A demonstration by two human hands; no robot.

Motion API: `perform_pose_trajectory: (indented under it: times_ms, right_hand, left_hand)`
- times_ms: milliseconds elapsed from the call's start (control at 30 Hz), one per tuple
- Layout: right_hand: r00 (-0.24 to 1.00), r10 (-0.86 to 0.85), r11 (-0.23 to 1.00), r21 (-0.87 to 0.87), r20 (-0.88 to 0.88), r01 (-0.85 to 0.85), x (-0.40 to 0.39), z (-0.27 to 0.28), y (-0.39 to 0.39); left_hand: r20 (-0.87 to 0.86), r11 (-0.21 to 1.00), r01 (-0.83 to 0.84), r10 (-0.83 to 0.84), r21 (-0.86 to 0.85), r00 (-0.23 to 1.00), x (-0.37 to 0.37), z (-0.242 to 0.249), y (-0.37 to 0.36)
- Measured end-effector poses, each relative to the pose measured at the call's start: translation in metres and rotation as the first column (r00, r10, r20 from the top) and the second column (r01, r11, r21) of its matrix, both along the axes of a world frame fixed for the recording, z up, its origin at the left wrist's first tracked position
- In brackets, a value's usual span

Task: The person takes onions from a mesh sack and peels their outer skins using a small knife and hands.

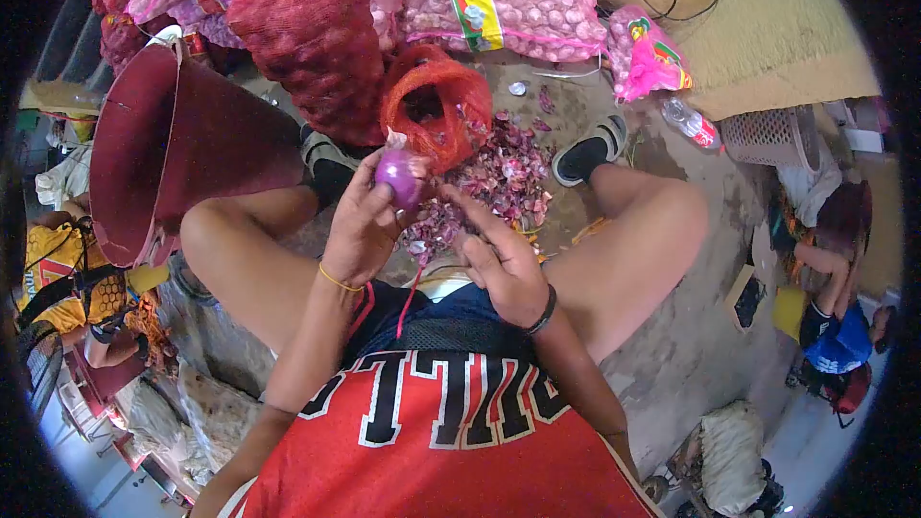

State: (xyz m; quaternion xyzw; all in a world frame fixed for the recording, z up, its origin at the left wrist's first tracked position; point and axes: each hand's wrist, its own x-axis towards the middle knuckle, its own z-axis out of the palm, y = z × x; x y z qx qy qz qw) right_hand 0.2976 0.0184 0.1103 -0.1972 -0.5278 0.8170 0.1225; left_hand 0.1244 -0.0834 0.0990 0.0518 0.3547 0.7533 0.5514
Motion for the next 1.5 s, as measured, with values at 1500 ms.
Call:
perform_pose_trajectory:
  times_ms: [1500]
  right_hand:
    - [0.988, -0.068, 0.704, 0.709, 0.141, -0.053, -0.008, 0.02, 0.002]
  left_hand:
    - [-0.006, 0.998, 0.067, -0.067, -0.001, 0.998, 0.013, -0.01, -0.004]
